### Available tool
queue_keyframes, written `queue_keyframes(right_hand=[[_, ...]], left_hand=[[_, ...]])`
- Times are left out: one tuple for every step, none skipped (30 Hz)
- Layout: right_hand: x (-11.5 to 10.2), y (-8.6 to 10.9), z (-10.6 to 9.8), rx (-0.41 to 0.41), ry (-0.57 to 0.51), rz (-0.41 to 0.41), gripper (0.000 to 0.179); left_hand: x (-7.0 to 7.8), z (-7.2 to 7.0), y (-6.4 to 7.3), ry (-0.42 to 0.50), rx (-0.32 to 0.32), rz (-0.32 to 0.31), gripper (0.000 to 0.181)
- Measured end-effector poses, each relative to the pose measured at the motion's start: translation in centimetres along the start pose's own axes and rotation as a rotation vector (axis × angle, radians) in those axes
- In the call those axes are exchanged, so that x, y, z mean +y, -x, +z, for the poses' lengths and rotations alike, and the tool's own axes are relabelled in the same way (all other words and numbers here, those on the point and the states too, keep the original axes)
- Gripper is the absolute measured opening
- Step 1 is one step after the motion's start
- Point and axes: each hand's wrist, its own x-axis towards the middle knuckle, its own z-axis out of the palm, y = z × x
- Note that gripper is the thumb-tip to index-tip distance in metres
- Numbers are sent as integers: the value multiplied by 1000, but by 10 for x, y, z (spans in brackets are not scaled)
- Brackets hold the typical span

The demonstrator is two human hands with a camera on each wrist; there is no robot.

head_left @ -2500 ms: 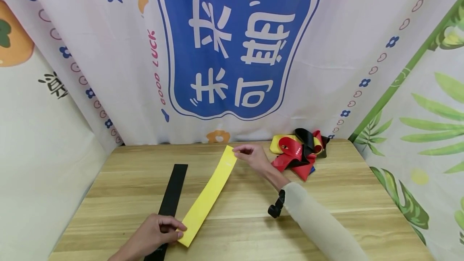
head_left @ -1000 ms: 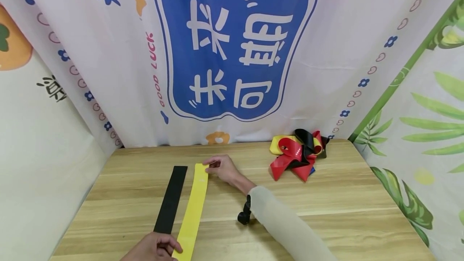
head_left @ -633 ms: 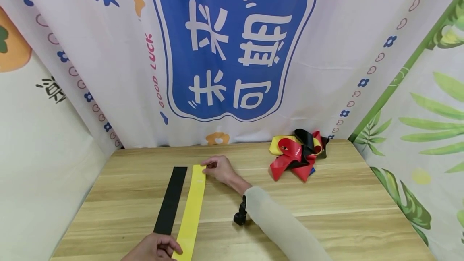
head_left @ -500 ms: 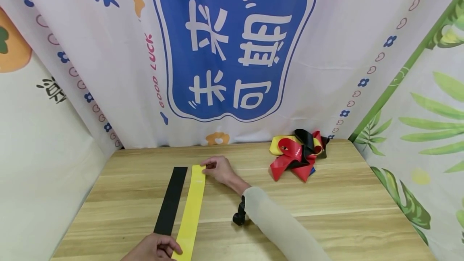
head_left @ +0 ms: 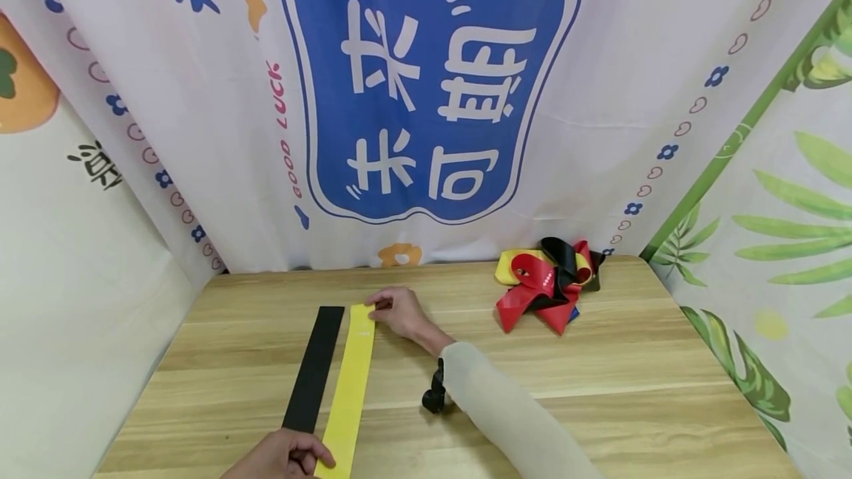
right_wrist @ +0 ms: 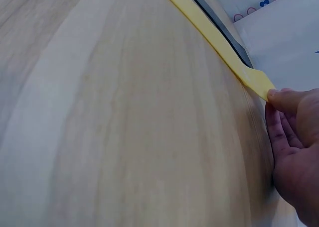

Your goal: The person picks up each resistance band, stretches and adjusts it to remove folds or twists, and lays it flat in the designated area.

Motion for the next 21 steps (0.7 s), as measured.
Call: queue_keyframes(right_hand=[[0,0,1,-1,2,-2,20],[0,-1,2,-2,4,-3,20],[0,-2,2,-4,10,-6,19],[0,-2,3,-5,14,-8,20],[0,-3,3,-6,18,-10,19],[0,-3,3,-7,24,-13,19],[0,-3,3,-7,28,-16,19],[-1,-3,2,-6,34,-19,19],[-1,-3,2,-5,39,-20,19],[-2,-3,1,-4,44,-20,19],[-2,-3,0,-2,50,-26,19],[-3,-3,-1,-2,56,-27,19],[-4,-3,-1,-1,64,-30,19],[-4,-3,-2,-1,71,-32,19],[-4,-3,-3,0,79,-36,18],[-5,-3,-3,2,88,-42,18],[-5,-3,-4,2,94,-45,17],[-5,-2,-5,2,98,-42,17],[-5,-2,-5,1,99,-44,16],[-5,-2,-6,-1,96,-43,16],[-6,-2,-7,-3,89,-41,15]], left_hand=[[7,2,3,-19,-2,0,21],[13,4,5,-36,-1,-10,21],[18,5,7,-39,0,-16,20],[23,7,9,-39,4,-23,20],[27,7,10,-38,8,-34,20],[29,8,11,-39,12,-43,20],[30,9,11,-41,14,-50,20],[32,9,12,-30,18,-54,21],[33,10,12,-22,18,-45,21],[33,10,13,-20,15,-41,21],[34,10,13,-21,11,-36,21],[34,10,13,-22,4,-28,21],[34,10,13,-22,-3,-20,20],[35,9,14,-23,-11,-14,19],[35,9,14,-28,-20,-6,18],[36,8,14,-37,-29,2,17],[37,8,14,-46,-37,7,16],[37,7,15,-56,-45,15,16],[39,6,15,-65,-52,21,16],[40,6,15,-75,-55,27,16],[42,5,15,-82,-61,33,16]])
